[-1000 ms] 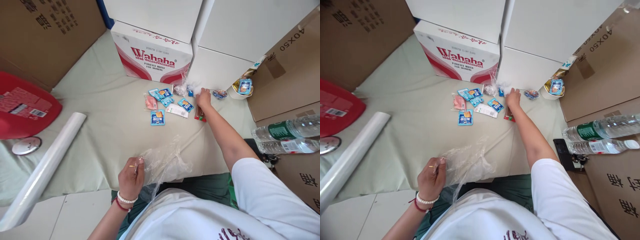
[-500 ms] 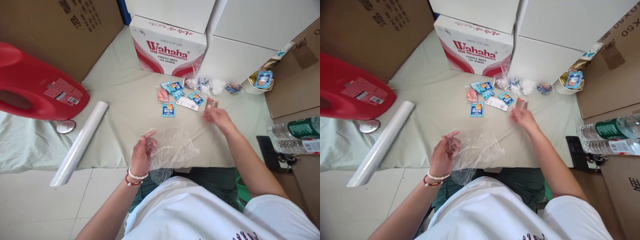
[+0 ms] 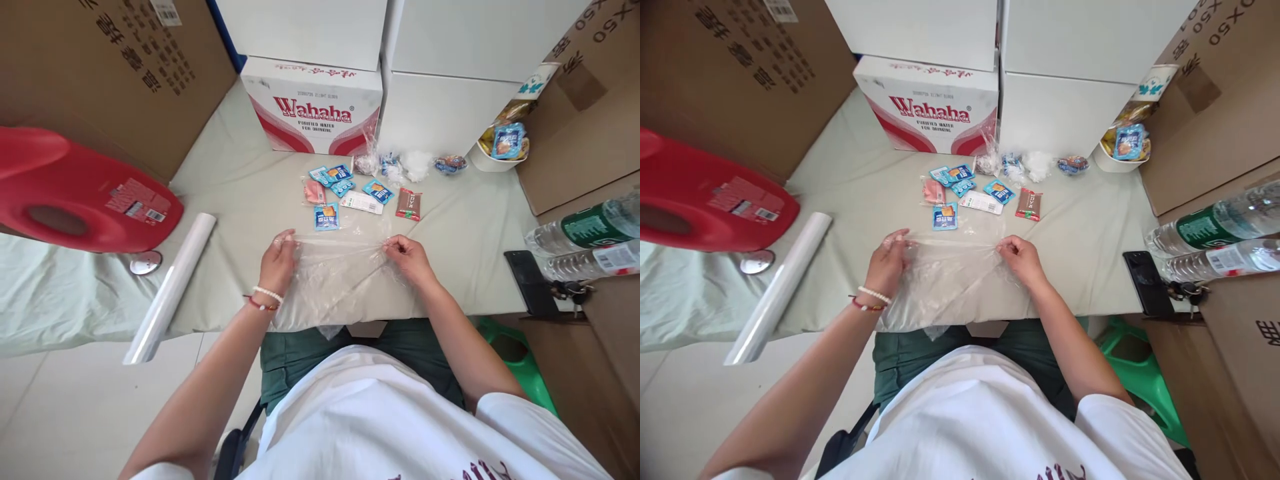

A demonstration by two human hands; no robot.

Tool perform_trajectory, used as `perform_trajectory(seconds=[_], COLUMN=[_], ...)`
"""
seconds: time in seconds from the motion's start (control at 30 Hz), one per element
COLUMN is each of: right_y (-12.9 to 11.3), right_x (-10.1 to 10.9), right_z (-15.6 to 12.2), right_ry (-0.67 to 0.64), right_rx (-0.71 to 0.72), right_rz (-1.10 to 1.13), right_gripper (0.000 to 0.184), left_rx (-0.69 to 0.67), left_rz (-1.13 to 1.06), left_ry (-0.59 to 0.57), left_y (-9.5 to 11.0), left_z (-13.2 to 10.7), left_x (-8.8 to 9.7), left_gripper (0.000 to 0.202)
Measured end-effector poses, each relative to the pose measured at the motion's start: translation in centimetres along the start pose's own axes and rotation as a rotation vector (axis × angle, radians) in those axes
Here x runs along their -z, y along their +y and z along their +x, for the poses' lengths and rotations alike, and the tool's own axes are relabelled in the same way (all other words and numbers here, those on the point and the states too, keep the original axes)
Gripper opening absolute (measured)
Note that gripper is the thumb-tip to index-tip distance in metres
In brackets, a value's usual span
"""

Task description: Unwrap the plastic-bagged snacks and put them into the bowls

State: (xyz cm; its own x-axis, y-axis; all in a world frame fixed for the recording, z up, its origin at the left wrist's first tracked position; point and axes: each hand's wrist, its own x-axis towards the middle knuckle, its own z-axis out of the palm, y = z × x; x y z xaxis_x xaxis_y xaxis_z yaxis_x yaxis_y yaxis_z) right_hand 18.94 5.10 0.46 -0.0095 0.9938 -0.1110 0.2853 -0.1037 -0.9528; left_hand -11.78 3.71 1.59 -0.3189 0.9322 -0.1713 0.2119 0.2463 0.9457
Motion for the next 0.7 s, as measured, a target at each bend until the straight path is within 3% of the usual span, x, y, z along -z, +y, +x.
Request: perform_trajectory(seconds=[0.1, 0.17, 0.23, 0.3, 0.37, 0.5, 0.53, 0.6, 0.7], right_y=[0.8, 1.2, 1.8, 2.2, 2.3, 0.7, 0.1, -1.0, -1.3], right_x=[0.0, -0.4, -0.7, -0.4, 0.3, 1.7, 1.7, 1.3, 1.0], right_z=[-0.2, -0.7, -1.0, -1.2, -1.3, -1.9, -2.3, -3.4, -6.0], right_ry=[0.08, 0.115, 0.151, 0.174, 0.198, 0.277, 0.209, -0.094, -0.573], right_rx=[0.012, 0.019, 0.027, 0.02, 0.033, 0.286, 0.381, 0.548, 0.614], right_rz=[-0.09, -0.139, -0.174, -0.217, -0.326, -0.7, -0.761, -0.815, -0.82], right_gripper=[0.029, 0.028, 0.029, 0.031, 0.032, 0.048, 0.05, 0.048, 0.045], left_rx=[-0.204, -0.443, -0.662, -0.773, -0.762, -0.652, -0.645, -0.646, -0.652], left_rz=[0.378, 0.532, 0.666, 0.8, 0.922, 1.085, 1.105, 1.125, 1.135], left_ry=[0.277, 0.333, 0.171, -0.102, -0.289, -0.378, -0.393, -0.414, -0.426], left_y=[0.4, 1.0, 1.1, 0.5, -0.7, -3.3, -3.7, -4.0, -4.2], left_z=[1.0, 0.2, -1.1, -2.1, -2.7, -2.9, -2.9, -2.9, -3.1], left_x=[-1.2, -2.0, -2.5, -2.6, -2.2, -1.1, -0.9, -0.6, 0.0], left_gripper=[0.069, 0.071, 0.055, 0.046, 0.055, 0.085, 0.09, 0.097, 0.104])
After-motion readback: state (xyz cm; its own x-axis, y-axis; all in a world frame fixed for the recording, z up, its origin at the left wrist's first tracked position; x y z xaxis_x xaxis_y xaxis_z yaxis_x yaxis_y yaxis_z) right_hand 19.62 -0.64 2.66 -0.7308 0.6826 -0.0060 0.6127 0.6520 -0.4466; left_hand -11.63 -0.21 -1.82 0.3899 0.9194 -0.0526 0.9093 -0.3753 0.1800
